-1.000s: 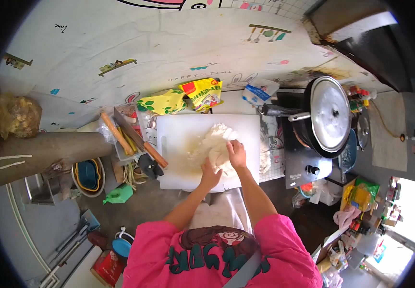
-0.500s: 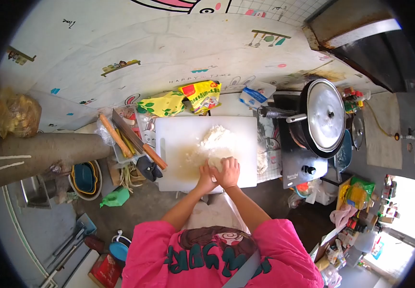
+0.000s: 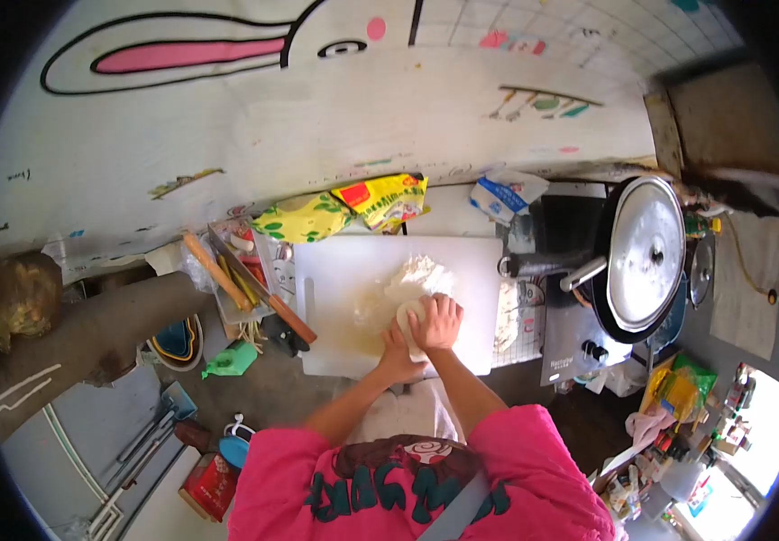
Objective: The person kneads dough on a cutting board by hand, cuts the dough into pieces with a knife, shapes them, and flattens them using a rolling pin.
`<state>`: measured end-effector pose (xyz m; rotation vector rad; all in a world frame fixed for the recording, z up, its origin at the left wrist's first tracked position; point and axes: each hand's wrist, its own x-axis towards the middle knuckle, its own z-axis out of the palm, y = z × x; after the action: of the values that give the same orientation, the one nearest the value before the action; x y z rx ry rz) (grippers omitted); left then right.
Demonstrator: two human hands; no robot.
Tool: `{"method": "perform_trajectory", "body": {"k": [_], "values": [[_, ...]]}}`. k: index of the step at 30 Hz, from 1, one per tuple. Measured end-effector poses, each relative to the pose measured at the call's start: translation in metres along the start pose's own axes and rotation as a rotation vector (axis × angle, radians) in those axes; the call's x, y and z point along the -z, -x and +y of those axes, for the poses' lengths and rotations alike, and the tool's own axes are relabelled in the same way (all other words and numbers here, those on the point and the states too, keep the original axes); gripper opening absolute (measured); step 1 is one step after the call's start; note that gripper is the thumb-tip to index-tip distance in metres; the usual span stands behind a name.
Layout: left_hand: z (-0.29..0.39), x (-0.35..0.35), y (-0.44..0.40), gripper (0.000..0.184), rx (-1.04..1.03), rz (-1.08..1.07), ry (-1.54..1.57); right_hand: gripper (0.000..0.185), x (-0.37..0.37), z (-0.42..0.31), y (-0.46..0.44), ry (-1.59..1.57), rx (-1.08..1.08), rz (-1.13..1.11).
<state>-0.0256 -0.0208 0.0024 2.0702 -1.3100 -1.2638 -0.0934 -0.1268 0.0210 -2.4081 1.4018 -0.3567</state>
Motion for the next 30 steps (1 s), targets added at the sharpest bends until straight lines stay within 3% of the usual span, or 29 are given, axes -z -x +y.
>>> {"method": "perform_trajectory", "body": {"k": [1,2,6,7,10,12,13,16,17,20,23,25,26,27,30], "values": [[0.007,0.002,0.000,0.115,-0.001,-0.014,-0.075,0.031,-0.014,0.005,0.002,0.103,0.079,0.128],[0.012,0.003,0.002,0.114,0.002,-0.036,-0.149,0.030,-0.026,0.014,0.006,0.104,0.076,0.101],[-0.002,-0.011,-0.001,0.115,0.178,-0.109,0.071,0.024,-0.023,0.015,-0.003,0.182,0.076,0.094],[0.001,-0.013,-0.003,0.117,0.162,-0.099,-0.022,0.024,-0.024,0.015,-0.006,0.209,0.063,0.113],[0.000,-0.010,-0.006,0.117,0.156,-0.064,0.097,0.020,-0.025,0.014,-0.012,0.247,0.017,0.155],[0.000,-0.009,-0.006,0.112,0.166,-0.015,0.134,0.019,-0.028,0.014,-0.009,0.257,-0.009,0.179],[0.013,0.004,0.001,0.099,0.167,0.046,0.284,0.020,-0.028,0.014,-0.008,0.270,-0.018,0.175],[-0.030,-0.033,-0.008,0.082,-0.094,0.298,0.447,0.022,-0.046,0.025,-0.004,0.274,-0.019,0.203],[-0.059,-0.058,-0.013,0.066,-0.008,0.217,0.612,0.027,-0.057,0.033,0.001,0.273,-0.041,0.161],[-0.051,-0.082,0.014,0.055,0.356,0.308,0.701,0.032,-0.047,0.030,0.006,0.128,-0.179,-0.010],[-0.005,-0.030,0.028,0.048,0.455,-0.067,1.111,0.038,-0.018,0.018,0.012,-0.018,-0.235,-0.120],[-0.021,-0.034,0.015,0.045,0.491,-0.106,1.319,0.040,0.016,0.003,0.021,-0.189,-0.187,-0.103],[-0.026,-0.038,0.011,0.043,0.517,-0.130,1.423,0.039,0.038,-0.015,0.024,-0.069,-0.196,-0.190],[-0.005,-0.023,0.015,0.037,0.643,-0.020,1.344,0.040,0.047,-0.023,0.030,-0.052,-0.188,-0.168],[-0.003,-0.009,0.025,0.035,0.630,-0.114,1.306,0.046,0.044,-0.027,0.056,0.005,-0.158,-0.004]]}}
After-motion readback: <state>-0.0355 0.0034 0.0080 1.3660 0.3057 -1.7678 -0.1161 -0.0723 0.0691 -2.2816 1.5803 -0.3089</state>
